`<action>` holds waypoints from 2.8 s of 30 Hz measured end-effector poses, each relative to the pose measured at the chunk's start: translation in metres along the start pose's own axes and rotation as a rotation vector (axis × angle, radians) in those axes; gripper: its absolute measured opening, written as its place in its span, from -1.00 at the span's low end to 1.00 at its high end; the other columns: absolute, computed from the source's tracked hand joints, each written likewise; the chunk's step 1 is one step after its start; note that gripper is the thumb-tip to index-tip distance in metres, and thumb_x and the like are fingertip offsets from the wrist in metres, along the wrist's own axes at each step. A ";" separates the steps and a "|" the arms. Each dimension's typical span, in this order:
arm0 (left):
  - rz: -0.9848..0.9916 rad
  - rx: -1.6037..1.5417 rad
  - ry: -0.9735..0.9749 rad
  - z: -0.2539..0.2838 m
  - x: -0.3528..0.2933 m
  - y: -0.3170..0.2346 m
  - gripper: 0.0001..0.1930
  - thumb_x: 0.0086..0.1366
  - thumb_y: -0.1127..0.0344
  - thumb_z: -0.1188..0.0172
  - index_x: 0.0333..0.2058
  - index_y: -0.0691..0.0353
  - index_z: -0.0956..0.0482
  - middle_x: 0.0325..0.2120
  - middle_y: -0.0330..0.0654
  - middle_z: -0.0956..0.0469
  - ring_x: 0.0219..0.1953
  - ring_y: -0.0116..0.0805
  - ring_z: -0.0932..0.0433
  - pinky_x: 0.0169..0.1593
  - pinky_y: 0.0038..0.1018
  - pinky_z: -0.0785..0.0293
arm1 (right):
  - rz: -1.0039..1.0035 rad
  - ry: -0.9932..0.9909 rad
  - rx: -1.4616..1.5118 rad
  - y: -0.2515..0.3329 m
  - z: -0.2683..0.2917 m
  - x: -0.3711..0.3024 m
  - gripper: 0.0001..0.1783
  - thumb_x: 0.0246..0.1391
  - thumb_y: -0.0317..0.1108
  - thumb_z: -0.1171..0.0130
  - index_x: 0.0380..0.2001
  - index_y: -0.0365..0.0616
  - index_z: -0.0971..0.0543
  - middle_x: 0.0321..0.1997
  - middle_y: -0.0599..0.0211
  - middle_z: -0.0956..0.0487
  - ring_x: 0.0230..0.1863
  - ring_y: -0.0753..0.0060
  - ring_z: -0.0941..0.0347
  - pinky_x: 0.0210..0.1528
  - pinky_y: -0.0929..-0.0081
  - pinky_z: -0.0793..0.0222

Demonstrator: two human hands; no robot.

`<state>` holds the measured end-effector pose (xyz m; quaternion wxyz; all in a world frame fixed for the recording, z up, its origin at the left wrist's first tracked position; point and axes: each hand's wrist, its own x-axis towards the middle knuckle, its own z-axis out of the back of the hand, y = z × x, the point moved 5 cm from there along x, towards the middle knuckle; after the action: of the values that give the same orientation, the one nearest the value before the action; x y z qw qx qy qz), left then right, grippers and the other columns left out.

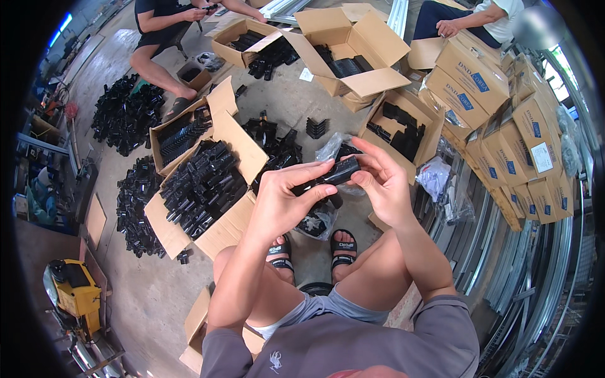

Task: The person sits on the floor and repeatedly picks up small black plastic components from a pile. They inspect the parts, rotate them in their hands, and place them into a clear plastic bag. The person continues this repetitive cycle of picking, inspecting, and bagging the components.

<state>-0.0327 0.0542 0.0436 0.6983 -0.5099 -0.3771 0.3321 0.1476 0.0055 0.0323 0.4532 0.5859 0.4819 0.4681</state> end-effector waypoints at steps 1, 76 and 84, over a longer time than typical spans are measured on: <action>0.018 -0.026 0.000 -0.002 0.001 0.002 -0.57 0.09 0.48 -0.44 -0.01 0.24 -0.65 -0.11 -0.06 -0.68 -0.09 -0.49 -0.60 0.02 -0.52 -0.50 | 0.003 -0.002 0.006 -0.001 0.001 0.000 -0.42 0.19 -0.47 -0.26 0.25 -0.30 -0.36 -0.04 0.23 -0.60 -0.05 0.56 -0.51 0.00 0.56 -0.49; -0.021 -0.602 -0.452 0.000 -0.001 0.016 -0.61 0.28 0.48 -0.29 0.09 0.35 -0.55 -0.19 -0.16 -0.67 -0.22 -0.61 -0.56 -0.08 -0.66 -0.48 | 0.000 -0.257 0.115 0.005 -0.044 0.015 -0.80 0.10 -0.53 -0.32 -0.18 -0.32 -0.66 -0.22 0.29 -0.67 -0.24 0.66 -0.54 -0.16 0.68 -0.46; -0.062 -0.458 -0.512 -0.013 0.002 0.017 -0.63 0.28 0.49 -0.30 0.07 0.35 -0.57 -0.16 -0.15 -0.67 -0.20 -0.59 -0.55 -0.05 -0.65 -0.48 | -0.034 -0.283 0.090 0.004 -0.031 0.013 -0.81 0.08 -0.47 -0.36 -0.22 -0.30 -0.69 -0.28 0.35 -0.66 -0.31 0.71 -0.50 -0.26 0.72 -0.38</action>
<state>-0.0218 0.0542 0.0251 0.4582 -0.5418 -0.6200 0.3348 0.1191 0.0201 0.0424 0.4977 0.6575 0.4438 0.3509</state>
